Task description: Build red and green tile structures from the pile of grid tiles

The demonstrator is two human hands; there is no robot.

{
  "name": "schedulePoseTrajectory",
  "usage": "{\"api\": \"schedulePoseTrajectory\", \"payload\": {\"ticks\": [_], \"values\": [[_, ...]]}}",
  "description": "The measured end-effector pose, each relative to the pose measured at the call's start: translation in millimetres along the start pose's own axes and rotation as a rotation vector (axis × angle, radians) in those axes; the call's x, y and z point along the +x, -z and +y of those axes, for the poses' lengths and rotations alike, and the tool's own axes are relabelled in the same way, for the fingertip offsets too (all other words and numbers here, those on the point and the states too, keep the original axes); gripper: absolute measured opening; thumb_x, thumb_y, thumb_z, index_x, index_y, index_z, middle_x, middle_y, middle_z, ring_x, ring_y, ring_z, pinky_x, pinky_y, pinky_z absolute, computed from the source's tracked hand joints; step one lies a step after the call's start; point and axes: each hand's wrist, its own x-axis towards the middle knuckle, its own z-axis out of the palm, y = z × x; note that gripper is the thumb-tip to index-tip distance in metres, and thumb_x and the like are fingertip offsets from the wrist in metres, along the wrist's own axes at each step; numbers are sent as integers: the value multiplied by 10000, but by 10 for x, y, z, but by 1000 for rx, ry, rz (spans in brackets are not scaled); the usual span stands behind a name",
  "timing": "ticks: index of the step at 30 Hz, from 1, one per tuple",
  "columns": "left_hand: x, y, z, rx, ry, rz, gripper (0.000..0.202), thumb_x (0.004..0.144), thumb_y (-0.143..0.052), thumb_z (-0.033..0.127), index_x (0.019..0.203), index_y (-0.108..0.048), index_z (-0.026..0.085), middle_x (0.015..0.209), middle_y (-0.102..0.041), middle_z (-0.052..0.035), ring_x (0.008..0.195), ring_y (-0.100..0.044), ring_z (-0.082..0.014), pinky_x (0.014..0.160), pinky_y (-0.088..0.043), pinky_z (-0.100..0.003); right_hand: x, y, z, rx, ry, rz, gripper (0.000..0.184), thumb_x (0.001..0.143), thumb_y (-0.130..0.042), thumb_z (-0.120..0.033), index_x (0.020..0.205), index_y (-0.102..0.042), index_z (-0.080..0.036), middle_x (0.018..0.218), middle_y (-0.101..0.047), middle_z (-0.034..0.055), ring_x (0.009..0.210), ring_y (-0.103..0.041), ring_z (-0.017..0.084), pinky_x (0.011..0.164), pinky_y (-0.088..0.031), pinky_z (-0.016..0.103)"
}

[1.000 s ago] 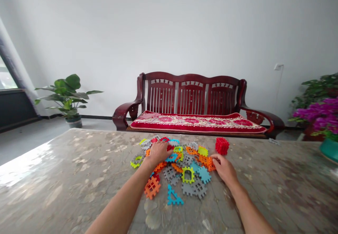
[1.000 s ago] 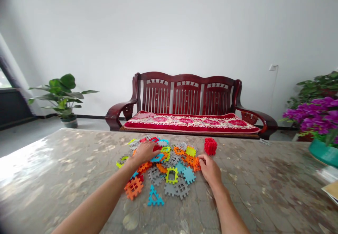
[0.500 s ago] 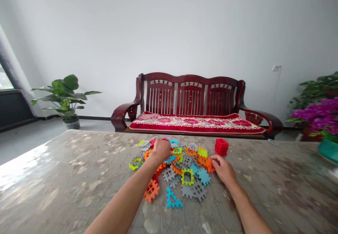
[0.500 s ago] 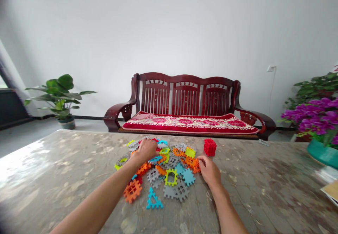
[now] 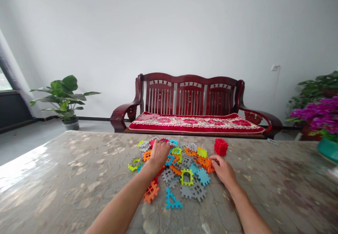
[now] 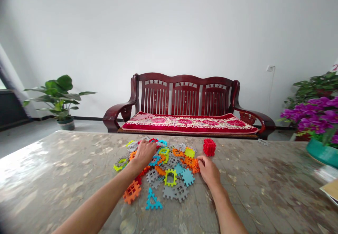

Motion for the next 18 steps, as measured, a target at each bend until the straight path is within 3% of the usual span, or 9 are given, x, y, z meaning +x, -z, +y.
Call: {"api": "schedulePoseTrajectory", "payload": {"ticks": [5,10,14,18], "values": [[-96,163,-120,-45,32,57,315,962,-435,299,930,-724,180,895,-762,-134,873,-697,-256,852,-408,-368,3,-5,-8,-11,-8,7,324,830,-426,-392,962,-698,-278,1006,-746,23,929,-679,224,792,-474,330],[-185,300,-98,-339,181,81,220,885,-520,315,839,-718,230,744,-730,-32,736,-662,-184,658,-360,-269,-6,3,-26,-37,-17,-2,330,835,-421,-380,974,-700,-270,1012,-740,19,929,-675,214,789,-465,316],[-202,278,67,-602,182,-3,207,835,-560,324,806,-726,203,669,-673,3,626,-576,-133,560,-294,-237,-9,6,-26,-57,-3,2,328,835,-425,-385,969,-702,-272,1015,-737,15,924,-673,210,772,-460,306],[-186,161,201,-730,138,-36,210,801,-609,361,803,-742,198,662,-664,13,633,-566,-132,555,-309,-227,-6,9,-26,-63,-12,-1,336,830,-426,-388,976,-705,-271,1000,-739,15,905,-675,211,760,-459,306]]}}
